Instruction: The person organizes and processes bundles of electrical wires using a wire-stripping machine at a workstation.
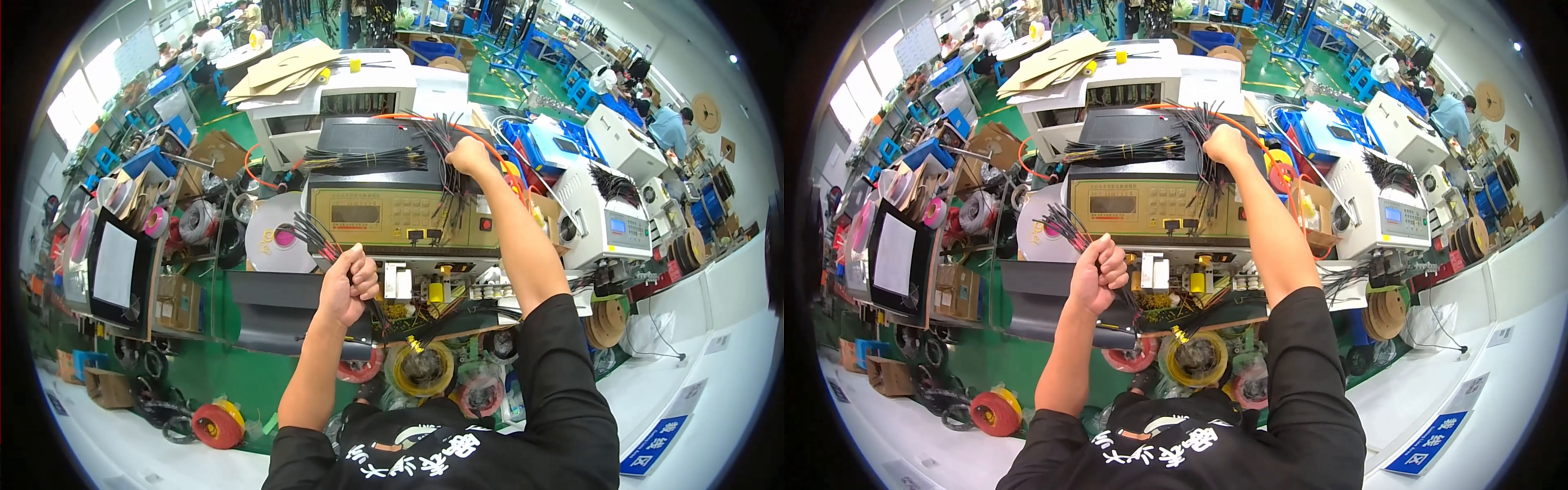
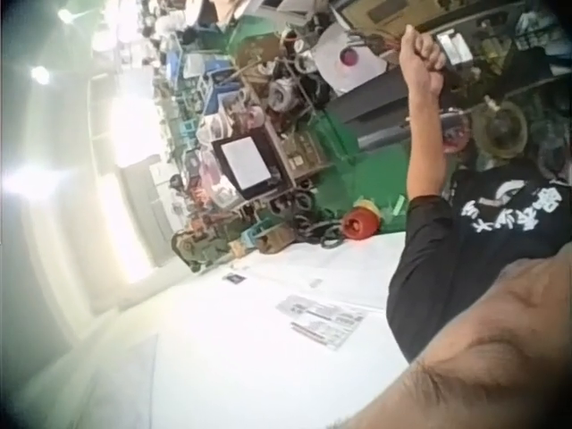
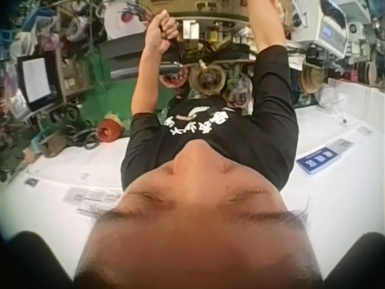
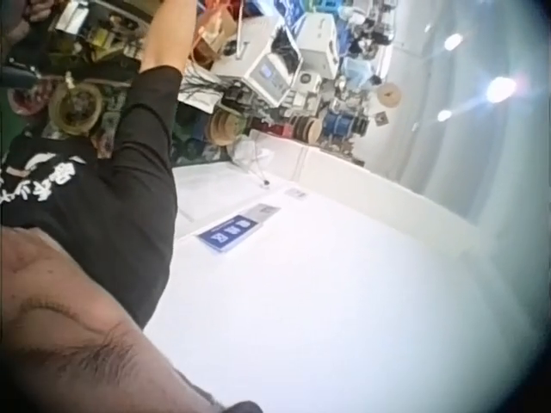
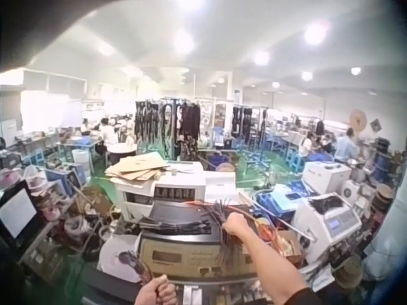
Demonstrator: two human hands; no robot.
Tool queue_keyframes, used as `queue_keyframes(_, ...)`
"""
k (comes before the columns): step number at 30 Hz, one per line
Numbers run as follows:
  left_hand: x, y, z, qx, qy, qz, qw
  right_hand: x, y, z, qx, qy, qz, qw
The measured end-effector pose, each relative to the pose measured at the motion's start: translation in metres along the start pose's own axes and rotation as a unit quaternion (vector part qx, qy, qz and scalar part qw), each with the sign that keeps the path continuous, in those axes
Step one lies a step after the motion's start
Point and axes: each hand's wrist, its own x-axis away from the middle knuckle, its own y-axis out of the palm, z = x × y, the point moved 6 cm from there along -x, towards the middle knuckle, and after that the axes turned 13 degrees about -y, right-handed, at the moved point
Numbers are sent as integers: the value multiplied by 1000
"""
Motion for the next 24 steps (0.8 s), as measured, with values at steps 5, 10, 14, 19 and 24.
queue_keyframes(5, -5, -7, -3, 25, -25, -18, 999, 2, 2, 12, -407, 101, -36, 907)
queue_keyframes(10, -16, -4, -5, 9, -35, -43, 998, 4, -24, -2, -445, 83, -18, 891)
queue_keyframes(14, -28, 6, -8, -15, -32, -43, 998, 0, -40, 7, -491, 86, 6, 867)
queue_keyframes(19, -42, 22, -1, -27, -15, -34, 999, -1, -65, 13, -528, 33, 83, 845)
queue_keyframes(24, -48, 46, 8, -45, -5, -30, 998, 13, -95, -1, -569, -3, 90, 817)
